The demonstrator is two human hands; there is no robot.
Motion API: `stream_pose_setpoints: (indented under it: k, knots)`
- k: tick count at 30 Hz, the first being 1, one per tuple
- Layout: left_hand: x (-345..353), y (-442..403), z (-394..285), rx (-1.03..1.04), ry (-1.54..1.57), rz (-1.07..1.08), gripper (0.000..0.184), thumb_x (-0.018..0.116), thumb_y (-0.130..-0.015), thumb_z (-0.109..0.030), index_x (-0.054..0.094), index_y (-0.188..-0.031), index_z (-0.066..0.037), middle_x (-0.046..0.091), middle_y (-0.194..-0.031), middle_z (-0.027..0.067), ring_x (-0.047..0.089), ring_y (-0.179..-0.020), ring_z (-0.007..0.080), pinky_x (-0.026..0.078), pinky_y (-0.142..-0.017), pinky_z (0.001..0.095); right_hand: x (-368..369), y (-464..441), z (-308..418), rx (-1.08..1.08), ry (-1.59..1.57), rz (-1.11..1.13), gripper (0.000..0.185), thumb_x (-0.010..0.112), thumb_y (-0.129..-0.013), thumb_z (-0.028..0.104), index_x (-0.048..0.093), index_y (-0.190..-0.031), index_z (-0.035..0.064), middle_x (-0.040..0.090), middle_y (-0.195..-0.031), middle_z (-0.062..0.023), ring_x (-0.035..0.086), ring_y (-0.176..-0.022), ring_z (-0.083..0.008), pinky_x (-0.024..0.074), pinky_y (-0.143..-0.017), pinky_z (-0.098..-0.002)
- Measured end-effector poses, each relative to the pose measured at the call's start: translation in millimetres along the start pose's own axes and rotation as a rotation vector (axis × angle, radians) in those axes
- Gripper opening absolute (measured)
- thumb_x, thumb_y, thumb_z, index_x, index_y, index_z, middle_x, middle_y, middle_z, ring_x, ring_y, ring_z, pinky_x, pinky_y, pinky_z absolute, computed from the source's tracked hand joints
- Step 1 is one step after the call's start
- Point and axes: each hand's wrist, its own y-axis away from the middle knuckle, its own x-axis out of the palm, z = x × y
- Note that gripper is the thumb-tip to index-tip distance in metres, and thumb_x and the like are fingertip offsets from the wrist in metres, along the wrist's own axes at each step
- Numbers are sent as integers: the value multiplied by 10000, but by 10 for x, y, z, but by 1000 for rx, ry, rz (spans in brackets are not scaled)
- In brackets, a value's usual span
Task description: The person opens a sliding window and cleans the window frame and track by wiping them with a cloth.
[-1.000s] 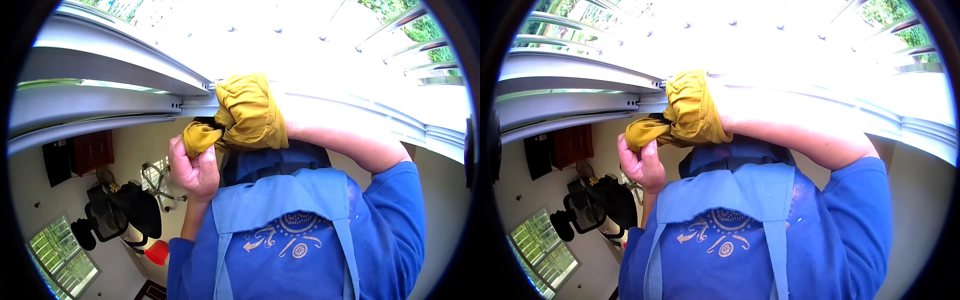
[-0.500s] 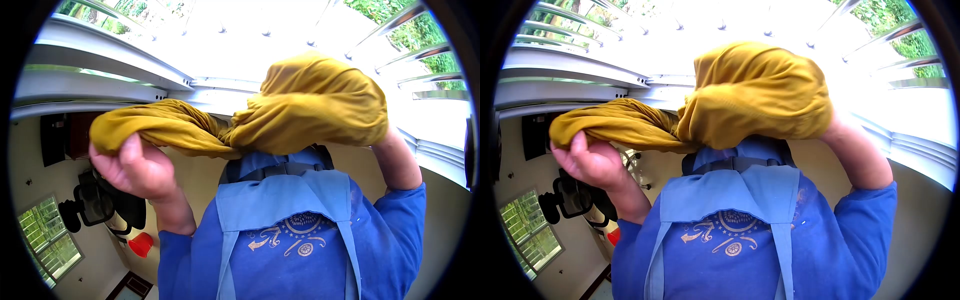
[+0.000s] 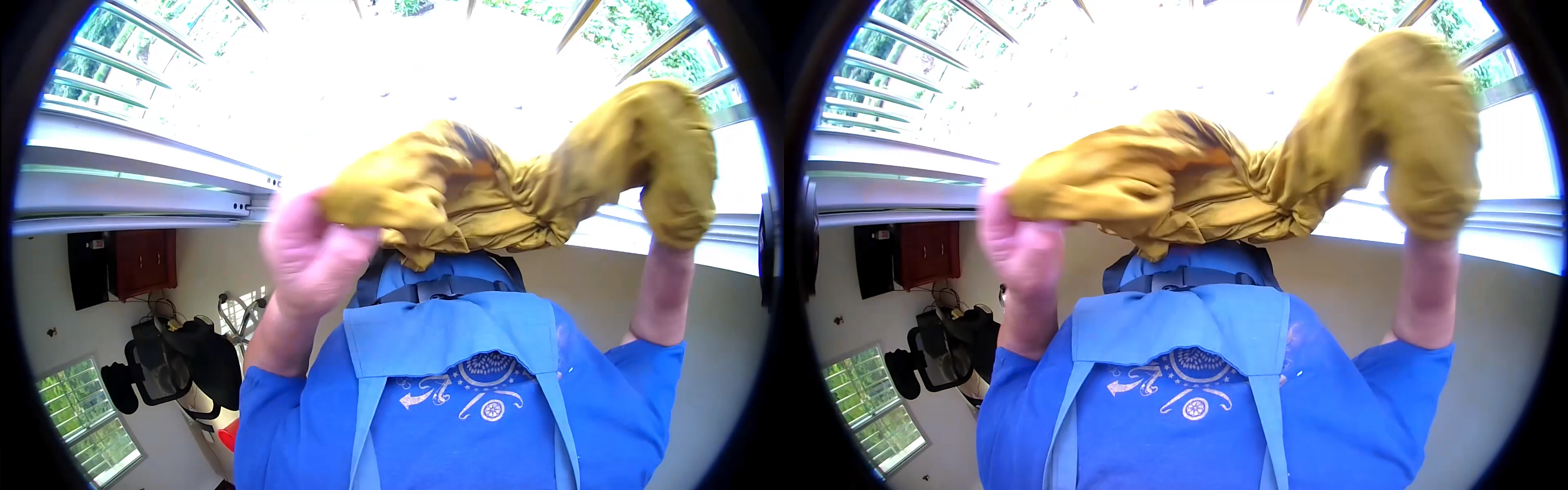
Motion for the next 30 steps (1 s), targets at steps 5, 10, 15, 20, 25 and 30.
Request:
stream_pose_setpoints:
  k: [5,10,15,20,25,30]
  knots:
    - [125,181,285,-514,-515,445,281,624,-771,-29,598,-1050,-12,609,-892,124,611,-823,254,500,-749,323,53,70,-109,-61,113,147,405,652,-821,66,562,-1208,-12,597,-1181,-133,577,-1061,-225,448,-962,-341]
    - [96,237,321,-404,-480,285,300,650,-741,-30,600,-1035,-4,603,-968,151,608,-865,289,504,-770,341,-96,139,-293,-252,353,461,469,664,-825,125,525,-1259,11,553,-1250,-130,521,-1144,-233,385,-1017,-366]
    - [81,371,333,-282,-410,281,259,692,-700,-35,622,-944,11,615,-941,139,615,-838,279,506,-739,341,-36,38,-369,-557,716,682,536,676,-830,183,487,-1309,34,509,-1319,-127,466,-1226,-241,323,-1072,-391]
    - [-8,526,230,-367,-125,227,213,689,-720,-38,666,-926,9,629,-920,120,603,-853,230,489,-760,318,706,-423,-381,-600,312,806,602,683,-830,254,459,-1352,55,467,-1384,-106,405,-1303,-257,235,-1131,-405]
    - [-119,699,128,-476,-207,186,199,675,-753,-47,669,-943,14,625,-936,112,596,-860,209,483,-769,315,1432,-693,-402,-612,33,871,336,654,-828,289,619,-1072,62,614,-1035,-100,591,-953,-244,471,-839,-370]
    - [-180,839,126,-513,-183,26,207,665,-775,-56,656,-970,13,603,-918,98,586,-847,189,472,-761,294,1665,-798,-403,-782,116,796,309,653,-820,293,624,-1034,71,614,-998,-93,585,-920,-241,467,-817,-361]
